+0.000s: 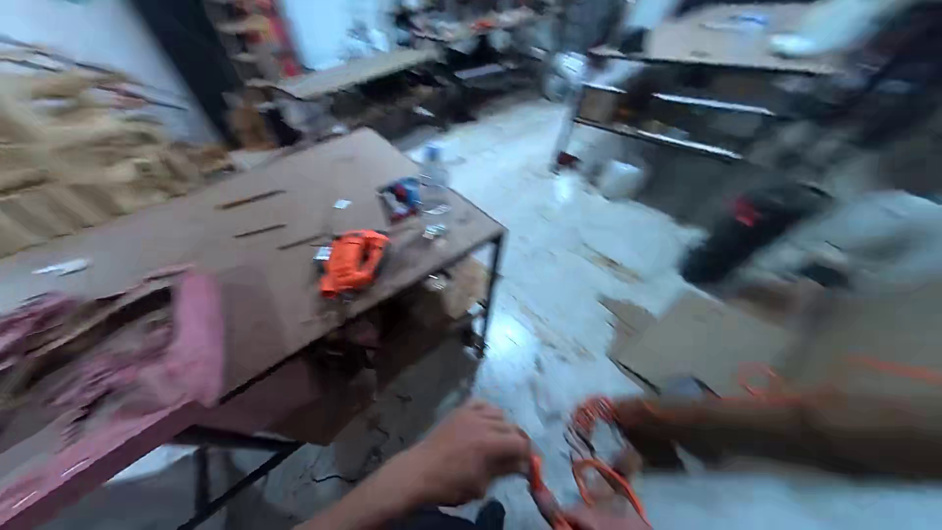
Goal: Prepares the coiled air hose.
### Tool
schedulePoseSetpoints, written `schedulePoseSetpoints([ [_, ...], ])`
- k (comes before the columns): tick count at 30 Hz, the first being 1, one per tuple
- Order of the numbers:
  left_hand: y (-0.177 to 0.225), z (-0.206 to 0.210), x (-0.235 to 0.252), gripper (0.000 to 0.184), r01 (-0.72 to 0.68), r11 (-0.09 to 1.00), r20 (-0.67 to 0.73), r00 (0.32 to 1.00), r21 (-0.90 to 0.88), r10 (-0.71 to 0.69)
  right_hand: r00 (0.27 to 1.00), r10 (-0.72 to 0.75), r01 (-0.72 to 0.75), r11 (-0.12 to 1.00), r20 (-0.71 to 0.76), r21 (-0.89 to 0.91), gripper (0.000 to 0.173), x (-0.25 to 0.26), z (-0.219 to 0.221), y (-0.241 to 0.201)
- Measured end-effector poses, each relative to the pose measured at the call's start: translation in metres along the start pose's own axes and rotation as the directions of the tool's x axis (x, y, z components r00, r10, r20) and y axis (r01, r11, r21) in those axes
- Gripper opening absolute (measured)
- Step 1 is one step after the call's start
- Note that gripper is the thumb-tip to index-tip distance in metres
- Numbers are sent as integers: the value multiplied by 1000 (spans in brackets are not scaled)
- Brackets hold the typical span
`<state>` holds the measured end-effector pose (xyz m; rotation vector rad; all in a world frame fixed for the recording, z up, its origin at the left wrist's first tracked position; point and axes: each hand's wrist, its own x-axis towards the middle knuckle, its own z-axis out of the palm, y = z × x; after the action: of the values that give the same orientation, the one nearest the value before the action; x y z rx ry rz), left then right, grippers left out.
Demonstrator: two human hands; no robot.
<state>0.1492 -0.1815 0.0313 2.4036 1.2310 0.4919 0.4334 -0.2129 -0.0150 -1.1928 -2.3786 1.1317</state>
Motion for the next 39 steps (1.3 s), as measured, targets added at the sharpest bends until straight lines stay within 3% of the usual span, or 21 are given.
schedulePoseSetpoints([
  [3,2,19,19,30,163,955,-93,977,-249,-191,951,133,-156,986,-281,-59,36,-23,2,-13],
  [4,10,24,24,30,151,958,-153,969,-244,-192,924,149,-182,981,-353,-64,37,-26,7,-11],
  [6,30,31,33,26,-1,994,-199,980,-111,-21,904,182,-217,975,-387,-50,38,-33,14,-10],
  [8,51,33,39,28,-210,977,-16,977,40,211,927,182,-183,983,-327,28,32,-43,12,-12],
  [10,67,37,41,36,-388,914,201,911,119,360,959,109,-71,986,-262,149,25,-57,4,-13],
  [13,80,40,41,35,-556,827,300,806,87,510,985,-67,108,959,-159,262,32,-84,-11,-18],
  [18,105,28,27,30,-609,781,442,668,-139,599,968,-205,231,954,-147,189,39,-118,-3,-30],
  [22,107,25,17,32,-570,756,533,551,-321,642,973,-156,192,955,-171,227,39,-132,19,-41],
  [25,91,20,21,27,-477,820,536,623,-315,569,942,-88,122,989,-323,87,34,-145,32,-44],
  [28,72,14,43,34,-153,917,626,688,-369,366,886,-19,-1,999,-464,-41,38,-156,37,-46],
  [30,75,13,50,38,5,891,640,697,-455,323,844,43,-56,998,-534,-9,39,-156,39,-52],
  [32,81,16,45,39,95,829,585,752,-551,303,794,171,-68,979,-584,193,36,-154,40,-57],
  [36,105,36,27,40,1,722,272,927,-692,259,777,306,114,792,-550,600,34,-145,36,-66],
  [39,119,36,20,31,-126,729,112,957,-673,269,767,304,269,647,-565,713,33,-134,38,-74],
])
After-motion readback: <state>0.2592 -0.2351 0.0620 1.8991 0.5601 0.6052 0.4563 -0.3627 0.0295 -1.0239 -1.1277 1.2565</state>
